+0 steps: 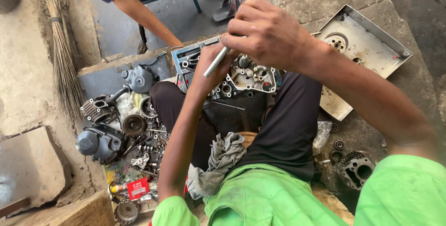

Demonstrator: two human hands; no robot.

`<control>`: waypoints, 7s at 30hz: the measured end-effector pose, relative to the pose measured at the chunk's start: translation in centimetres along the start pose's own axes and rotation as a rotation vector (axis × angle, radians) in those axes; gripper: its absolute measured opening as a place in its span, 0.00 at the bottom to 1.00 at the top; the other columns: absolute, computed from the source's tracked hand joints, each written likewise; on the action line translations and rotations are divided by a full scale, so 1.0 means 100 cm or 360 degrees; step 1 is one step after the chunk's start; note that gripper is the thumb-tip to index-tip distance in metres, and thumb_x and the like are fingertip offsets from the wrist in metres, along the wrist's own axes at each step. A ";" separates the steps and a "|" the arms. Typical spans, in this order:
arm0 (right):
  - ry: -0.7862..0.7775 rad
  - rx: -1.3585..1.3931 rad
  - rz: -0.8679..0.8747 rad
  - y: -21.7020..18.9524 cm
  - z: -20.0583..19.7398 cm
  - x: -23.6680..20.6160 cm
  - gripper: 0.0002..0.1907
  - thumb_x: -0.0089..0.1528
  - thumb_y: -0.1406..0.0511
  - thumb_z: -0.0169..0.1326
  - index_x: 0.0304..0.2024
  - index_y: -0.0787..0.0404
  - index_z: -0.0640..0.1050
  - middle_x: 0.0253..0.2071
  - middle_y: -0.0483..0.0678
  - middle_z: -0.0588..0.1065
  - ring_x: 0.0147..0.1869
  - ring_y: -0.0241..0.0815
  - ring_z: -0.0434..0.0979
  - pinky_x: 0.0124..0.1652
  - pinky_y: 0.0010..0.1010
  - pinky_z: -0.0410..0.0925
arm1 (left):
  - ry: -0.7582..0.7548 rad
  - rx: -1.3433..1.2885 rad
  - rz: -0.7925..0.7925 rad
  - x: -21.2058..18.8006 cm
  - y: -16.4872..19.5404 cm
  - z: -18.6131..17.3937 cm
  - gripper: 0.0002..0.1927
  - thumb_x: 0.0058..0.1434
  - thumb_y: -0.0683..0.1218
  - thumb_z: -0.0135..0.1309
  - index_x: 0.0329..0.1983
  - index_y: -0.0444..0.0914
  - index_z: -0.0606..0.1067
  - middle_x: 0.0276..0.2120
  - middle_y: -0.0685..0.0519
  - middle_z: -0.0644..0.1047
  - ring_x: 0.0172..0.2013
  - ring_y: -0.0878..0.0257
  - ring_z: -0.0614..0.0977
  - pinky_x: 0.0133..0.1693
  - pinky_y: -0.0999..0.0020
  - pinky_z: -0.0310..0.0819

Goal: The person uses a T-handle wrench to tighten bolts on a disassembled engine casing resting on their lap. They repeatedly reposition the tool and apply torque to fasten components within the open engine housing.

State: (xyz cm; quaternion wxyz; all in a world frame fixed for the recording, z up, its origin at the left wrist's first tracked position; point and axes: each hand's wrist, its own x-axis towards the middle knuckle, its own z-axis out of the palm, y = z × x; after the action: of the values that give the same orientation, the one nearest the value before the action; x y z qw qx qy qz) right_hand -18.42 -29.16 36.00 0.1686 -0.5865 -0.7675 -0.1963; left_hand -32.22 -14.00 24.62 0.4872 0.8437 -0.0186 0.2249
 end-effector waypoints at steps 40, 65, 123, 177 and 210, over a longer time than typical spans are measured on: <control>0.0430 -0.0192 0.0604 -0.018 0.059 0.036 0.21 0.70 0.50 0.51 0.34 0.59 0.79 0.26 0.48 0.72 0.30 0.45 0.73 0.32 0.40 0.64 | 0.0442 -0.1574 0.0373 0.059 0.021 -0.016 0.27 0.70 0.53 0.43 0.40 0.23 0.79 0.43 0.33 0.81 0.50 0.47 0.83 0.64 0.57 0.71; 0.0341 -0.0211 0.0739 -0.029 0.051 0.040 0.07 0.61 0.63 0.61 0.35 0.61 0.79 0.33 0.49 0.74 0.36 0.50 0.75 0.41 0.43 0.65 | 0.0163 -0.1421 0.0399 0.068 0.002 -0.027 0.22 0.66 0.50 0.46 0.43 0.25 0.80 0.47 0.35 0.81 0.51 0.46 0.83 0.61 0.57 0.72; -0.0004 0.0735 -0.0553 -0.021 -0.018 0.020 0.15 0.57 0.63 0.56 0.47 0.48 0.79 0.45 0.44 0.77 0.55 0.45 0.78 0.61 0.47 0.67 | -0.0100 -0.0025 -0.0350 -0.107 -0.004 0.021 0.17 0.58 0.37 0.65 0.51 0.40 0.78 0.45 0.50 0.82 0.45 0.60 0.86 0.45 0.67 0.82; -0.0047 0.0048 -0.0092 -0.044 -0.016 0.011 0.12 0.56 0.56 0.58 0.30 0.58 0.78 0.34 0.47 0.76 0.48 0.48 0.77 0.56 0.42 0.65 | -0.0021 -0.0349 0.0271 -0.017 0.095 -0.030 0.35 0.67 0.60 0.58 0.64 0.31 0.63 0.66 0.36 0.65 0.71 0.42 0.60 0.72 0.43 0.45; -0.0440 0.0148 -0.0815 -0.027 0.048 0.094 0.31 0.68 0.39 0.39 0.32 0.55 0.75 0.33 0.46 0.75 0.40 0.47 0.75 0.55 0.43 0.67 | 0.0633 -0.0201 -0.0146 -0.096 0.027 -0.050 0.37 0.56 0.49 0.69 0.64 0.31 0.65 0.60 0.40 0.74 0.60 0.49 0.78 0.64 0.60 0.71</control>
State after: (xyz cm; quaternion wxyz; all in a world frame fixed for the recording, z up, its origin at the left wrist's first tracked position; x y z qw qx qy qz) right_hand -23.58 -19.60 36.14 0.0340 -0.3866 -0.9144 -0.1153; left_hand -43.31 -13.10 25.13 0.5429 0.7504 0.1023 0.3630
